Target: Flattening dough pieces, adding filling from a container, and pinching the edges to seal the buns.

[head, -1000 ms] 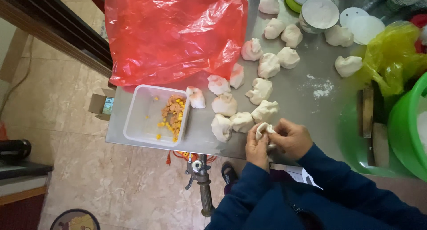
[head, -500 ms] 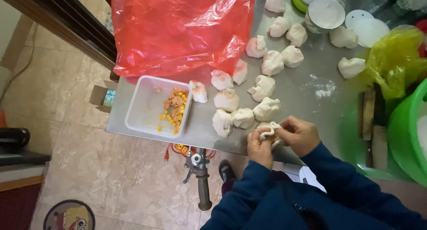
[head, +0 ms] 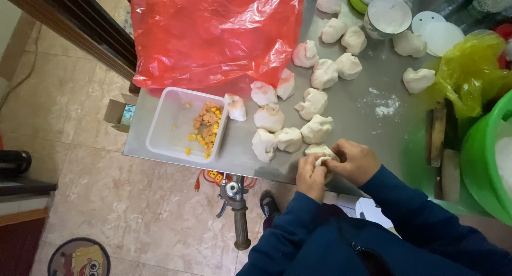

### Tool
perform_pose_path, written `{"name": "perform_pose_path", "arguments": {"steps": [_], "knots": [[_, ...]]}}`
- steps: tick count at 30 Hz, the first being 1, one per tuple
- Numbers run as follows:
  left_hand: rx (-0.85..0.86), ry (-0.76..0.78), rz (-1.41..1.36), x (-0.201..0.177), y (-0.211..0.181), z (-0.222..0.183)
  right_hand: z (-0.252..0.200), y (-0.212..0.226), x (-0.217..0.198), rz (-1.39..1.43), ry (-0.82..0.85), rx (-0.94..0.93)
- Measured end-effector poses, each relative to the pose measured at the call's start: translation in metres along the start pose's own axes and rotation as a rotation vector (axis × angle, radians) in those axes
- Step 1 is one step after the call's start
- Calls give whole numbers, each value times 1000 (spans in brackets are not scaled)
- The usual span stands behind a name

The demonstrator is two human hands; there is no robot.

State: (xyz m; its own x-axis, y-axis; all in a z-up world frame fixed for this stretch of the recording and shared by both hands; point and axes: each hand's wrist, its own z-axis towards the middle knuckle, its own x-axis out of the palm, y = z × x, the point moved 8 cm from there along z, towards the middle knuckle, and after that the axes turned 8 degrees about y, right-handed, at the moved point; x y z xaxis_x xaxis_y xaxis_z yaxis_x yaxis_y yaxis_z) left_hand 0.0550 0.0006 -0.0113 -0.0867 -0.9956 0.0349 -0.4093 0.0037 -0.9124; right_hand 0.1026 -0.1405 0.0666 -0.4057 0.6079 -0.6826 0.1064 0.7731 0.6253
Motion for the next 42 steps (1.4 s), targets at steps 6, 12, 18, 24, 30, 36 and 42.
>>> {"name": "perform_pose_path", "arguments": {"steps": [6,12,18,24,30,36,42], "knots": [[-31,197,-106,6,-3,-1,14,-54,8,113,-125,103],[378,351,-392,6,-1,-13,17,-89,29,983,-171,208],[426,284,-681,9,-13,-12,3,-75,39,1122,-185,335],[359,126,-691,13,2,-5,-3,-68,37,870,-195,150],[318,169,-821,15,23,1,-10,-53,30,950,-211,138],[304,111,-674,6,10,-2,-10,-44,22,720,-175,76],[212,106,-648,-4,11,-1,-14,-17,1,441,-193,-40]]}}
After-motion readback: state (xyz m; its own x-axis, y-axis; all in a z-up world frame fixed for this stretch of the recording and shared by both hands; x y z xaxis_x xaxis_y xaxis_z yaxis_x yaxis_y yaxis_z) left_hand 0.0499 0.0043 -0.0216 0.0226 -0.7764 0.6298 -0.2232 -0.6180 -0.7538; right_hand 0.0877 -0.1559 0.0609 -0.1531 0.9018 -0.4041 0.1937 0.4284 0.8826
